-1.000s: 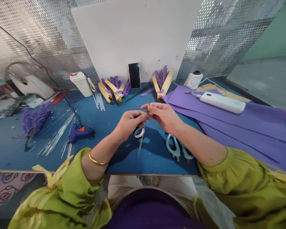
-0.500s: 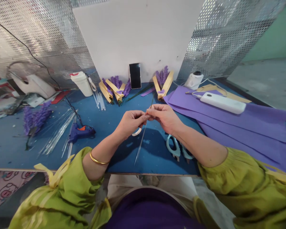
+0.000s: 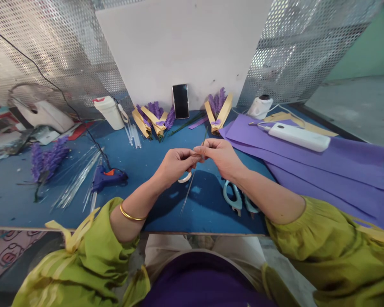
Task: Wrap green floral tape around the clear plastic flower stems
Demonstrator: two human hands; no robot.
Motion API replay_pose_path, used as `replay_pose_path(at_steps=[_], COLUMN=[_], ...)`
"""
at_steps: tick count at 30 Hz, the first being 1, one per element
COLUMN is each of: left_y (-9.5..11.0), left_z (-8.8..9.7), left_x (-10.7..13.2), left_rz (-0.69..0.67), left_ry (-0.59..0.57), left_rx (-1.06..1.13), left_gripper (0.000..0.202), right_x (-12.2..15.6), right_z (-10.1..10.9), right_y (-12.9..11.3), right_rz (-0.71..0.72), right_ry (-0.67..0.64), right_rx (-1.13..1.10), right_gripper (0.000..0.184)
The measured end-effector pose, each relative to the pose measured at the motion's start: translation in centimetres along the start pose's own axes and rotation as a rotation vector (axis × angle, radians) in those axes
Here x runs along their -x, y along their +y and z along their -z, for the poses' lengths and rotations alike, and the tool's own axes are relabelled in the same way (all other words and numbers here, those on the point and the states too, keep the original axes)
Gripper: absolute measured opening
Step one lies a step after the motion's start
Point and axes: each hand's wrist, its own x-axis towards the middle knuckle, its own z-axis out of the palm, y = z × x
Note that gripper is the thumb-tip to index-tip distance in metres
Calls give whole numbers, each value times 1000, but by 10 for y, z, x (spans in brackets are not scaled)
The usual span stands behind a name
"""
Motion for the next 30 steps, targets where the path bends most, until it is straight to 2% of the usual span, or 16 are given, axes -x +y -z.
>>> replay_pose_path(at_steps=[5, 9, 15, 18, 23, 30], left_y=[0, -2, -7, -7, -1, 3], left_z=[-1, 0, 4, 3, 3, 4], left_x=[0, -1, -3, -3, -2, -2], left_rz=[-13, -1, -28, -9, -2, -11], left_ry=[16, 28, 13, 3, 31, 22], left_rx=[-1, 13, 178, 163, -6, -99], left_gripper=[26, 27, 28, 28, 29, 27], right_x=[-2, -3, -2, -2, -3, -2], right_z=[1, 2, 6, 5, 4, 4], right_y=[4, 4, 1, 2, 4, 4], right_rz=[-15, -28, -144, -167, -98, -96], right_ry=[31, 23, -176, -186, -129, -108], right_rx=[28, -49, -266, -287, -188, -154], right_gripper=[40, 34, 20, 14, 28, 33])
